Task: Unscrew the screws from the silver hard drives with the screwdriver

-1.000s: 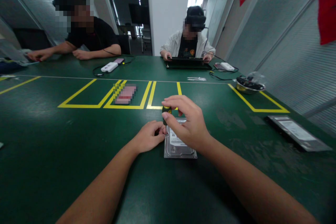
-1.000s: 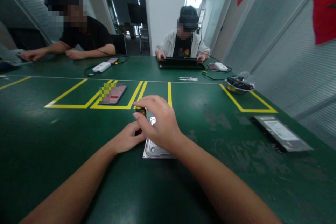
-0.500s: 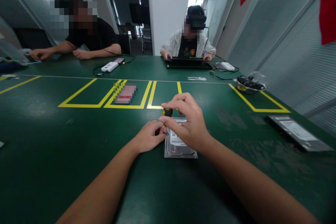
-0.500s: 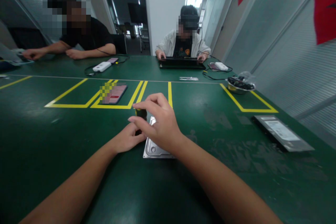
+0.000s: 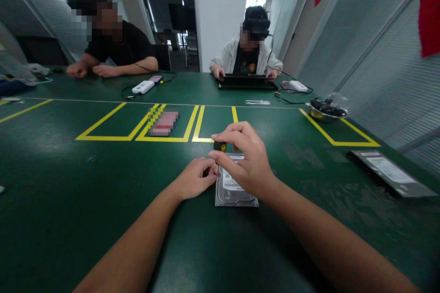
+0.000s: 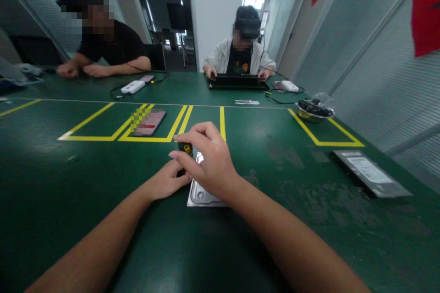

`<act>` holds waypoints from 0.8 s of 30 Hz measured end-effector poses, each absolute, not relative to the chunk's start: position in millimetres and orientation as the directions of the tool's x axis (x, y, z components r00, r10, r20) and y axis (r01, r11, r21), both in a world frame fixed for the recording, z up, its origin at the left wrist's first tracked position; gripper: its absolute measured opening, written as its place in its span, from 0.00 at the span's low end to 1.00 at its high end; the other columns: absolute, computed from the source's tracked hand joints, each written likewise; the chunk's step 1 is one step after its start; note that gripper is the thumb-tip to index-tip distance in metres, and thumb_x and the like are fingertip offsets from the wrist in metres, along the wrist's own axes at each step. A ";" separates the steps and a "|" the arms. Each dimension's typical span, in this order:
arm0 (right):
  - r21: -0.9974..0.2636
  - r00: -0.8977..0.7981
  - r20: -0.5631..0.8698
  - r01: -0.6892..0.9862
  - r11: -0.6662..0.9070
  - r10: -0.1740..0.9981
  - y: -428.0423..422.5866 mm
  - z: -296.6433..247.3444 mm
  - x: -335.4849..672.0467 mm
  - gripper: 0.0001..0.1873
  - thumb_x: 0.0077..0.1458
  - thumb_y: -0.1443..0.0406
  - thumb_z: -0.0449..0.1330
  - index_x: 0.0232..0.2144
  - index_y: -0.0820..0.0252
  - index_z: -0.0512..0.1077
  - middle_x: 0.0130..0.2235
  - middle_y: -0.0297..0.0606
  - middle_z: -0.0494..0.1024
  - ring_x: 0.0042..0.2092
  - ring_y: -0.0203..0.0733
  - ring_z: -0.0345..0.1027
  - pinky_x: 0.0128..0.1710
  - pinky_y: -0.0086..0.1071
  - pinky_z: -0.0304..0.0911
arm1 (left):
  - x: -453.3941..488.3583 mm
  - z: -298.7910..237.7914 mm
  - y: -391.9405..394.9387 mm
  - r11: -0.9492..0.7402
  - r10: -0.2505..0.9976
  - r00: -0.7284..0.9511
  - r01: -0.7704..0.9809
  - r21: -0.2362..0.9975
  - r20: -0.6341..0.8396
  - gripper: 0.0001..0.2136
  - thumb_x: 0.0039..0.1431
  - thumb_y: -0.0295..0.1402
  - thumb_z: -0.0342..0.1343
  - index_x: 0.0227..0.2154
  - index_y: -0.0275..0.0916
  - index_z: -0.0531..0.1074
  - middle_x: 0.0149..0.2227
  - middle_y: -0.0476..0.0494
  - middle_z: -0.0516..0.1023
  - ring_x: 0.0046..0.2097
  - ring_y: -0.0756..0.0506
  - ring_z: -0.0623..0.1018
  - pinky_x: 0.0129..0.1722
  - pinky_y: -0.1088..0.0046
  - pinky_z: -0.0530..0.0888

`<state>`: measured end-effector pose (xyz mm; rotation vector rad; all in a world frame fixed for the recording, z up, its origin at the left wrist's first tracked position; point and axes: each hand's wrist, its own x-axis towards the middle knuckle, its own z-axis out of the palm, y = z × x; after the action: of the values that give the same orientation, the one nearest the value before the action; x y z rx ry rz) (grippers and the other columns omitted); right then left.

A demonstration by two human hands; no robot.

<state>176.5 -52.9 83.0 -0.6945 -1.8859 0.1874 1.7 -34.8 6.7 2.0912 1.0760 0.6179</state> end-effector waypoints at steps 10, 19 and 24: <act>-0.398 -0.288 0.803 0.393 0.829 0.522 -53.7 83.5 178.0 0.13 0.57 0.71 0.56 0.44 0.58 0.72 0.41 0.38 0.77 0.44 0.39 0.69 0.44 0.38 0.66 | 1.2 6.1 -34.1 -0.483 0.812 0.559 0.478 0.733 0.171 0.04 0.54 0.29 0.53 0.26 0.37 0.65 0.26 0.52 0.68 0.32 0.49 0.67 0.34 0.73 0.63; -0.405 -0.258 0.811 0.402 0.821 0.526 -52.9 82.4 177.7 0.09 0.56 0.65 0.61 0.41 0.58 0.74 0.37 0.38 0.74 0.41 0.39 0.68 0.39 0.36 0.67 | 1.8 6.7 -34.7 -0.450 0.828 0.542 0.489 0.747 0.144 0.04 0.53 0.29 0.53 0.26 0.37 0.65 0.26 0.52 0.67 0.30 0.50 0.67 0.31 0.74 0.62; -0.382 -0.314 0.802 0.383 0.841 0.508 -53.4 84.8 177.9 0.12 0.57 0.69 0.57 0.43 0.57 0.73 0.42 0.38 0.77 0.46 0.40 0.70 0.46 0.40 0.66 | 1.7 6.4 -34.7 -0.447 0.825 0.550 0.495 0.745 0.128 0.02 0.54 0.29 0.53 0.28 0.36 0.68 0.28 0.50 0.70 0.32 0.48 0.68 0.32 0.73 0.64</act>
<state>177.9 -53.4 84.8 -0.6614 -1.9406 0.1447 1.7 -34.7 6.4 2.1240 1.0577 0.6412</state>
